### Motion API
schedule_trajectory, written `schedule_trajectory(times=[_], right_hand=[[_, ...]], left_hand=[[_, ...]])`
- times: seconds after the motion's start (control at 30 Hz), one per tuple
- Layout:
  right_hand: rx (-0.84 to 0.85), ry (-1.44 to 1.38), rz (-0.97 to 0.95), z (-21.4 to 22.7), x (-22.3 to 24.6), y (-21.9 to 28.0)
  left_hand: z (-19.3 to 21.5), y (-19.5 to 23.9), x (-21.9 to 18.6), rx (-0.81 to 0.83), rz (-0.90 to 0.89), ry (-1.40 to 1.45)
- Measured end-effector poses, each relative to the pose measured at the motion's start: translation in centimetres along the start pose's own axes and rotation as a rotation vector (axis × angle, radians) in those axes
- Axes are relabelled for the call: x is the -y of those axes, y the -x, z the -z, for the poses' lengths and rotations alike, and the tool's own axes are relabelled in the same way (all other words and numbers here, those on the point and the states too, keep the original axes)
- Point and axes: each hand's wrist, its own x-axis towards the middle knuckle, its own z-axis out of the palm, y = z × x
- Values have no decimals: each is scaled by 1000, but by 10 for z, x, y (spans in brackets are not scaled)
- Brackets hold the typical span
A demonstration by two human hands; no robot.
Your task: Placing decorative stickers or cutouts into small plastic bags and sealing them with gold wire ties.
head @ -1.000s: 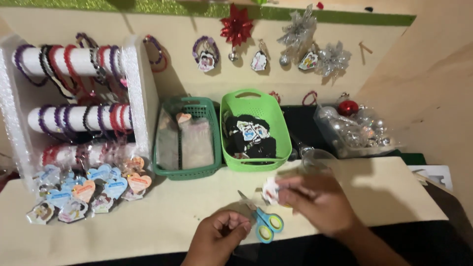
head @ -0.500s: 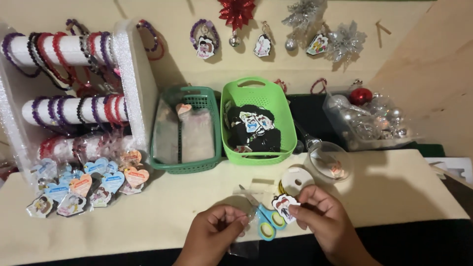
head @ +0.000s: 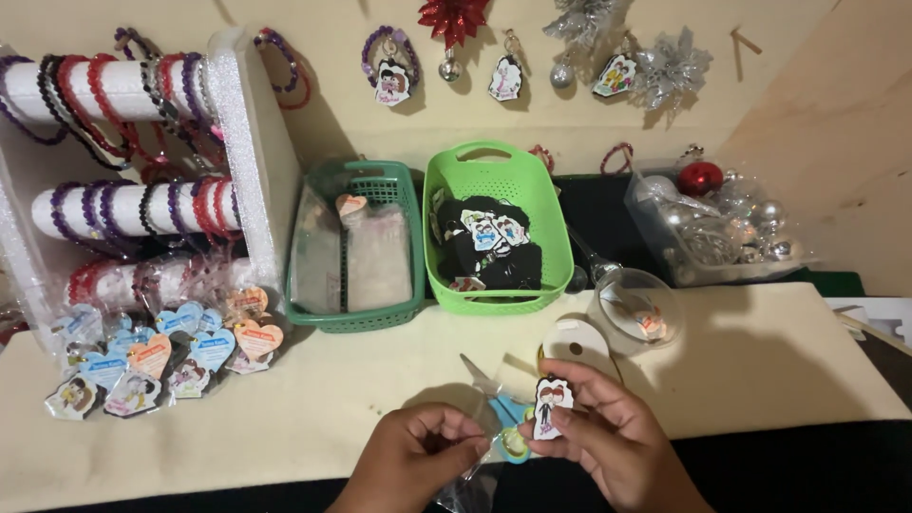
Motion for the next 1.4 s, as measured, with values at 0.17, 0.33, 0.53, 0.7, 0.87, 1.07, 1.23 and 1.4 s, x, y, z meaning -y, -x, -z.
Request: schedule_trajectory(times=[0.17,0.33,0.53,0.7,0.87,1.07,1.23,1.4], right_hand=[[-3,-24,0,5,-3,-3],[-32,172,113,18,-9,-7],[-40,291,196,16,-12,-3],[-101,376,281,5,-7,2],[-67,430,520,-7,3,8],[-183,620,305,-4,-3,9],[-149,575,401,2,-16,7],[-75,658,351,-2,-9,9]], left_hand=[[-1,1,-4,18,35,-45],[-2,2,-6,21,32,-42],[-1,4,-8,79,11,-27],[-1,6,-5,125,-21,24],[-1,7,-10,145,-12,12],[-3,8,-13,161,4,-2],[-3,8,-13,198,-54,-16],[-4,10,-16,182,-28,-70]])
